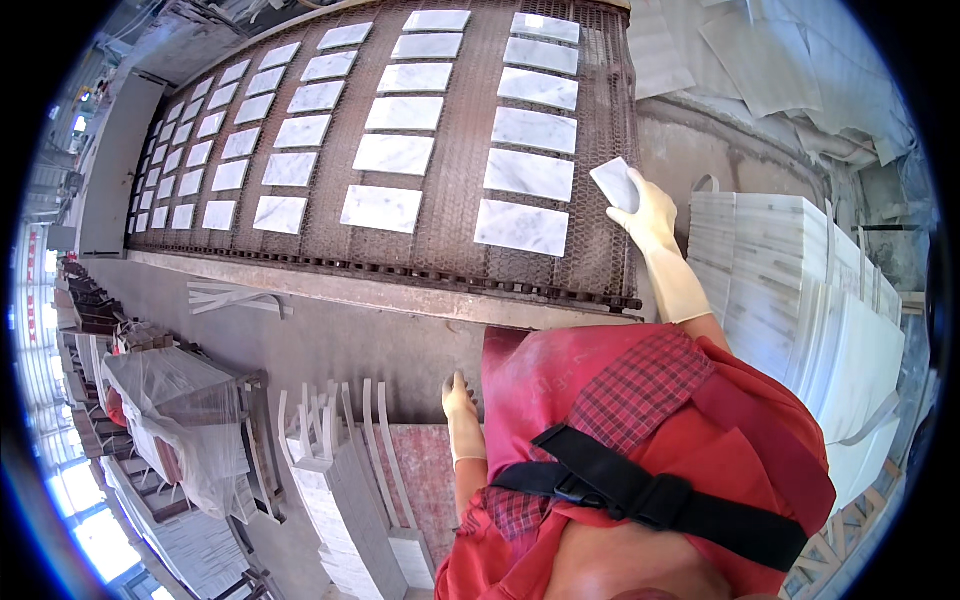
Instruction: The person picks up small white rectangular tiles from a stack on the floor and places them onto a metal mesh rack. They arrange the tiles in neat rows, filling the available spaces on the rack.
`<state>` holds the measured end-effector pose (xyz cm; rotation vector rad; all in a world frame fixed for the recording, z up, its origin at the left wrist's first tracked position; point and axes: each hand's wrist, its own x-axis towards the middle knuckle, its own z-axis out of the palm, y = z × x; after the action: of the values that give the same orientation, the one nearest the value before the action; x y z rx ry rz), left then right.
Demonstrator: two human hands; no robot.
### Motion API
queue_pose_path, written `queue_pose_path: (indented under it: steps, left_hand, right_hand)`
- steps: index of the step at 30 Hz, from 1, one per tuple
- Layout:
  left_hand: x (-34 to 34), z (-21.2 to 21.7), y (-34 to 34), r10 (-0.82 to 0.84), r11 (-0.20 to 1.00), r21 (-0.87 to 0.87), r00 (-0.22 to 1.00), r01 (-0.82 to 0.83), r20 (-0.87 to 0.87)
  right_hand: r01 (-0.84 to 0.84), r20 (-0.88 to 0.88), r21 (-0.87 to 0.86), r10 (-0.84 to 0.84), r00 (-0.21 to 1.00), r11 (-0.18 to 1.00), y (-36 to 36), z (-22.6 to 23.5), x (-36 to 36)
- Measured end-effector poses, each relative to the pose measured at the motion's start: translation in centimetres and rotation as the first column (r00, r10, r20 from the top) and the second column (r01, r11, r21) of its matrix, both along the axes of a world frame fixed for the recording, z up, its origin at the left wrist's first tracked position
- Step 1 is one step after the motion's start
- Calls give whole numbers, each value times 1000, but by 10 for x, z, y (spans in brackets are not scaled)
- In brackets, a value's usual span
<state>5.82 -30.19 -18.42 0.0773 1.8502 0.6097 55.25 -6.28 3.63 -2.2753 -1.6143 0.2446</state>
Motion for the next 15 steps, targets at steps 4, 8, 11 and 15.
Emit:
queue_pose_path:
  steps: [4,8,11,15]
  left_hand:
    - [1,-2,1,-3,1000,26,1000,2,17]
    - [3,-2,7,-16,1000,6,1000,16,17]
    - [5,-3,12,2,1000,-14,1000,-2,25]
    - [4,-7,16,28,999,-31,1000,-28,13]
  right_hand:
    - [-5,72,-72,10,997,997,-5,-13,-3]
    - [-28,100,-80,36,994,996,-4,-17,0]
    - [-29,97,-98,39,995,995,-3,-15,-3]
    - [-36,76,-71,42,996,997,-3,-19,-2]
